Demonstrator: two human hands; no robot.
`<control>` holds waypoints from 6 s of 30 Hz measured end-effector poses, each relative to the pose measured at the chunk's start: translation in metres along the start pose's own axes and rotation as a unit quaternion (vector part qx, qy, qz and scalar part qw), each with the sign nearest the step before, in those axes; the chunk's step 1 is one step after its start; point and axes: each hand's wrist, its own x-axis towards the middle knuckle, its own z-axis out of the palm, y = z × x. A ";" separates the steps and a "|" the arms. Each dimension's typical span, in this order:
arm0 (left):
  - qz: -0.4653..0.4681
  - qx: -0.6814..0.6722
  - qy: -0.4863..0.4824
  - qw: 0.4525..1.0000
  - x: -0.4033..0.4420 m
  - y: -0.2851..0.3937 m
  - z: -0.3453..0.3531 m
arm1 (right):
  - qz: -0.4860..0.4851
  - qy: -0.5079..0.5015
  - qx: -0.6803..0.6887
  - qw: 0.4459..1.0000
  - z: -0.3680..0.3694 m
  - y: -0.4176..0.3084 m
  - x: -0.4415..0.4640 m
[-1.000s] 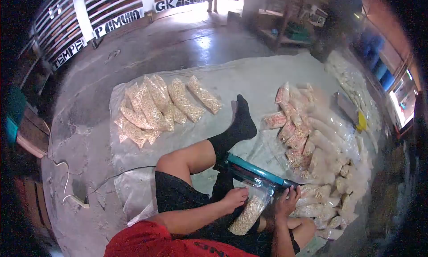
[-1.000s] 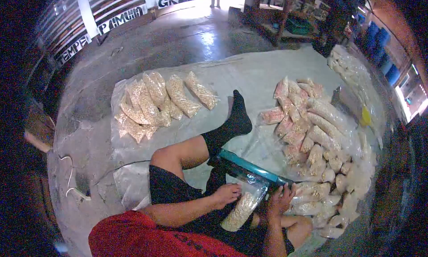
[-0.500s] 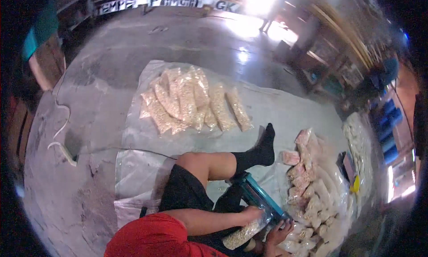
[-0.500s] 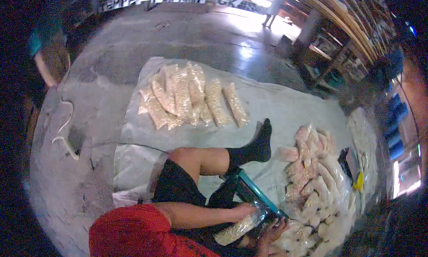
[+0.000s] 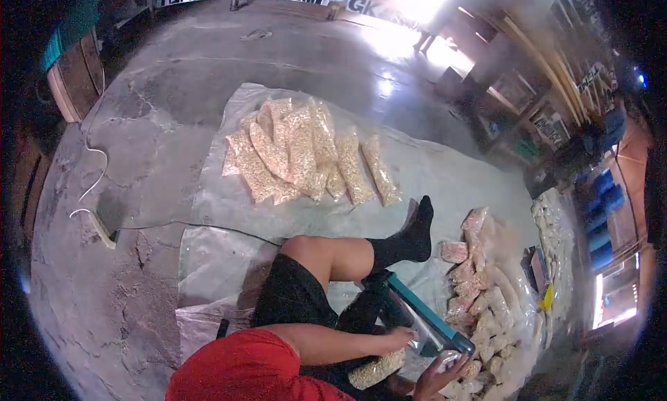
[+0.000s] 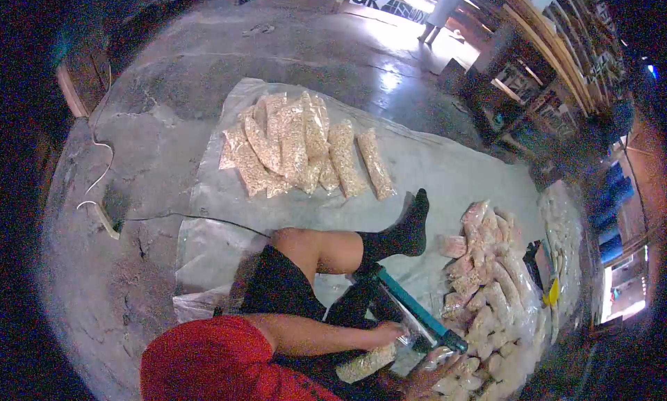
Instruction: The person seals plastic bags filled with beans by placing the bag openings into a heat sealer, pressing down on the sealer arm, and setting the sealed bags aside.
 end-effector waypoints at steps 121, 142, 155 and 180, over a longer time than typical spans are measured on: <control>-0.173 -0.163 0.105 0.966 -0.004 0.051 -0.001 | 0.273 -0.125 0.074 0.951 0.075 0.074 0.002; -0.204 -0.226 0.065 0.950 -0.002 0.055 -0.004 | -0.041 0.000 -0.026 0.999 -0.003 0.056 0.051; -0.229 -0.202 0.088 0.948 0.001 0.054 -0.007 | 0.037 -0.057 -0.030 0.997 0.023 0.085 0.027; -0.263 -0.134 0.081 0.952 -0.079 0.068 -0.030 | 0.001 0.009 -0.026 1.000 0.039 0.104 0.002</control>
